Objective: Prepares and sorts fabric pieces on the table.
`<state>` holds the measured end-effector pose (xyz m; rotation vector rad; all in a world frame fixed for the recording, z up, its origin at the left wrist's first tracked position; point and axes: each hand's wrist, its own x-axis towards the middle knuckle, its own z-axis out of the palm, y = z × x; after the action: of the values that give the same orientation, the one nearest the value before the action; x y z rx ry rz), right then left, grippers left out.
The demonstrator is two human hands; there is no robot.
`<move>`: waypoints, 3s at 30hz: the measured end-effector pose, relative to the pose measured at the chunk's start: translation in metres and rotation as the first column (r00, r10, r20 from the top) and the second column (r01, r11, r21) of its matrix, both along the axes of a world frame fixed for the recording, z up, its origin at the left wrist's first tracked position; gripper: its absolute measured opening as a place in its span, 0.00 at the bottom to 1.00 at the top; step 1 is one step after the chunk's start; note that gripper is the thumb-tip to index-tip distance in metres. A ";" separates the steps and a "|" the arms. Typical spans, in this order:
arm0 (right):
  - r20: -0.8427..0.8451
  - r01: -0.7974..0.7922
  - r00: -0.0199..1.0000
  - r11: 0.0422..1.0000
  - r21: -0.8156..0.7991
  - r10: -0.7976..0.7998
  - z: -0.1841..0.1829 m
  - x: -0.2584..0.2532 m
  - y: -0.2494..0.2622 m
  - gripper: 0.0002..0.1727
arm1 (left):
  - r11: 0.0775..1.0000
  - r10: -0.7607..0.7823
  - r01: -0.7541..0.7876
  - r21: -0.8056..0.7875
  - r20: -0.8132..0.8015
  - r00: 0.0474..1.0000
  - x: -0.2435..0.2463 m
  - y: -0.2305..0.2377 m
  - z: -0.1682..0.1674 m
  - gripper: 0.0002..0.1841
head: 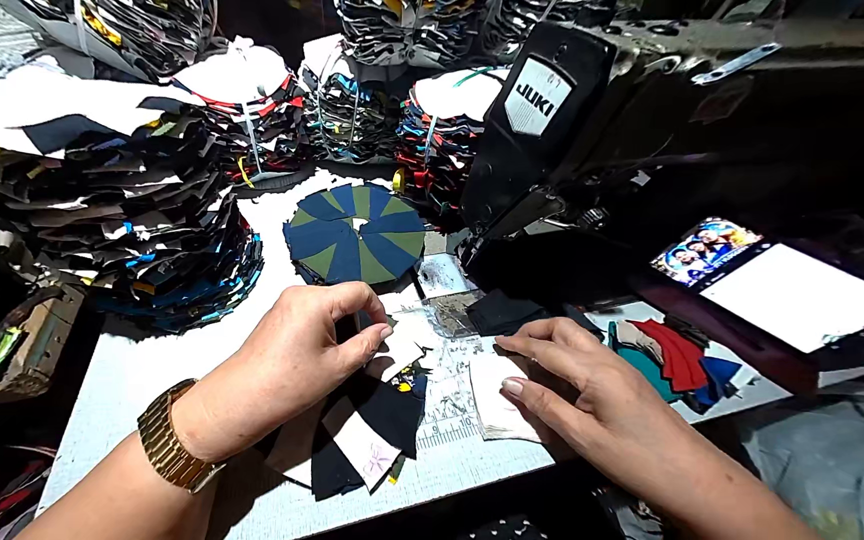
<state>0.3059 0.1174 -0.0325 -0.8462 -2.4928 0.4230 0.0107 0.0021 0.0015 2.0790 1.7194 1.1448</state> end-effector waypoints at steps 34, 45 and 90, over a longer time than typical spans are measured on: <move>-0.082 -0.474 0.879 0.879 -0.057 0.469 0.015 0.012 -0.012 0.14 | 0.998 -0.065 0.064 -0.009 -0.048 0.997 -0.002 0.000 0.001 0.05; 0.075 -0.068 0.995 0.997 0.046 0.064 0.006 -0.002 -0.044 0.18 | 0.998 -0.057 0.056 -0.037 -0.030 0.998 -0.001 -0.001 0.002 0.04; -0.131 0.042 0.990 0.999 -0.008 -0.042 -0.009 0.000 0.000 0.17 | 0.998 -0.068 0.067 -0.020 -0.100 0.993 -0.001 -0.001 -0.001 0.06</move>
<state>0.3059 0.1173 -0.0420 -0.8436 -2.3502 0.4560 0.0097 0.0011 0.0000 2.2022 1.6816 1.0193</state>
